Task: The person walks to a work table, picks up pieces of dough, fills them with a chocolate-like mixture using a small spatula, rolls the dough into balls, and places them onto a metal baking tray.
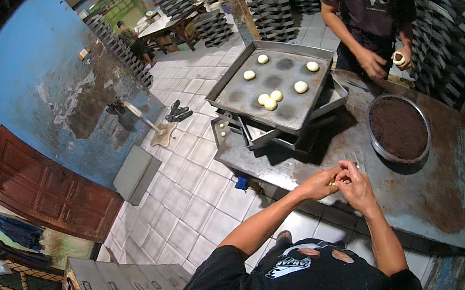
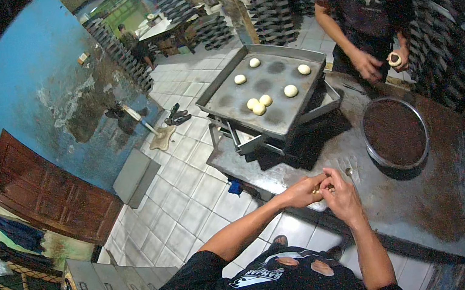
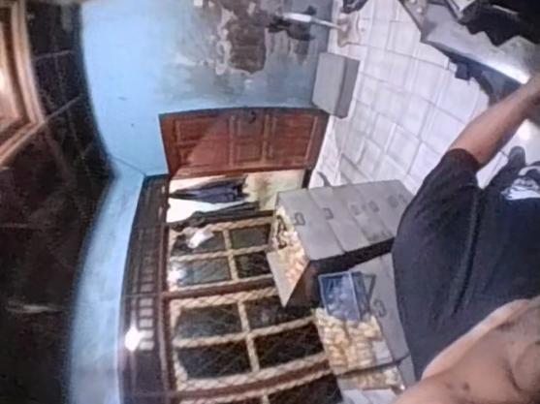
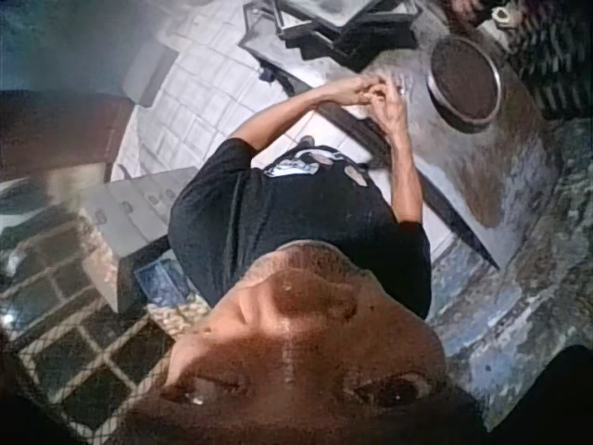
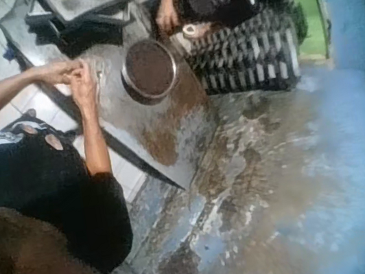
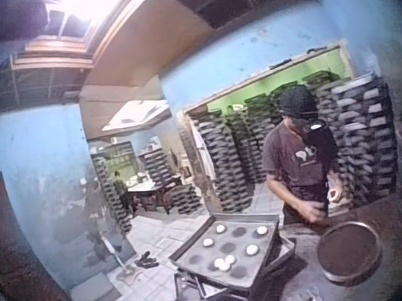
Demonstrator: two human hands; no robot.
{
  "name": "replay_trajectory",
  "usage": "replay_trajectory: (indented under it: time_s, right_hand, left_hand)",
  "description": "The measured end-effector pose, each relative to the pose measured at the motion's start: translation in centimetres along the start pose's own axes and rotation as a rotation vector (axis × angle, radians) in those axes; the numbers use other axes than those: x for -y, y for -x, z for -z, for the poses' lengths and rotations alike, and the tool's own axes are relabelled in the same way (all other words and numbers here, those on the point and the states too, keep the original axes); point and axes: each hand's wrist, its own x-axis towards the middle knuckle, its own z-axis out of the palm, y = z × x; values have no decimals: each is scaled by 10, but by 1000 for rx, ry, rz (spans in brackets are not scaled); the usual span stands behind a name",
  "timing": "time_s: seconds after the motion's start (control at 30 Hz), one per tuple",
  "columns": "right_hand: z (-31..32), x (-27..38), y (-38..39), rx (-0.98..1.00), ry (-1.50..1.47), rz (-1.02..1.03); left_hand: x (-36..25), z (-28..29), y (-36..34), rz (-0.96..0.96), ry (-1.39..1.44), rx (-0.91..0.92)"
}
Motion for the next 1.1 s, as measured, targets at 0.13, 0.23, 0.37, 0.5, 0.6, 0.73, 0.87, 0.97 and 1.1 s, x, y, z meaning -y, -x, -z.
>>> replay_trajectory:
  time_s: [0.13, 0.23, 0.37, 0.5, 0.6, 0.73, 0.87, 0.97, 1.1]
  right_hand:
    - [-37, 9, -8, -241, -510, -35]
    - [-55, 6, -21, -357, -484, -81]
    - [-84, 27, -40, 30, -421, -273]
    - [-102, 74, -49, 120, 50, -119]
    - [-119, 43, -38, -437, -435, -28]
    - [-128, 41, -26, -391, 317, 245]
    - [-111, 41, -41, -494, -466, -99]
    - [-99, 27, -51, -448, -923, -28]
    - [-88, 52, -49, -353, -1102, -110]
  left_hand:
    - [21, 31, 28, 36, 50, -166]
    - [43, 48, 49, -116, 89, -162]
    - [71, 50, 65, -238, 63, -149]
    - [68, 72, 82, -117, 79, -134]
    - [61, 84, 76, -5, 172, -219]
    - [66, 75, 46, -74, 623, -350]
    - [24, 52, 4, -308, 947, -440]
    - [2, 61, -1, -383, 670, -442]
    - [-35, 60, -9, -161, 854, -514]
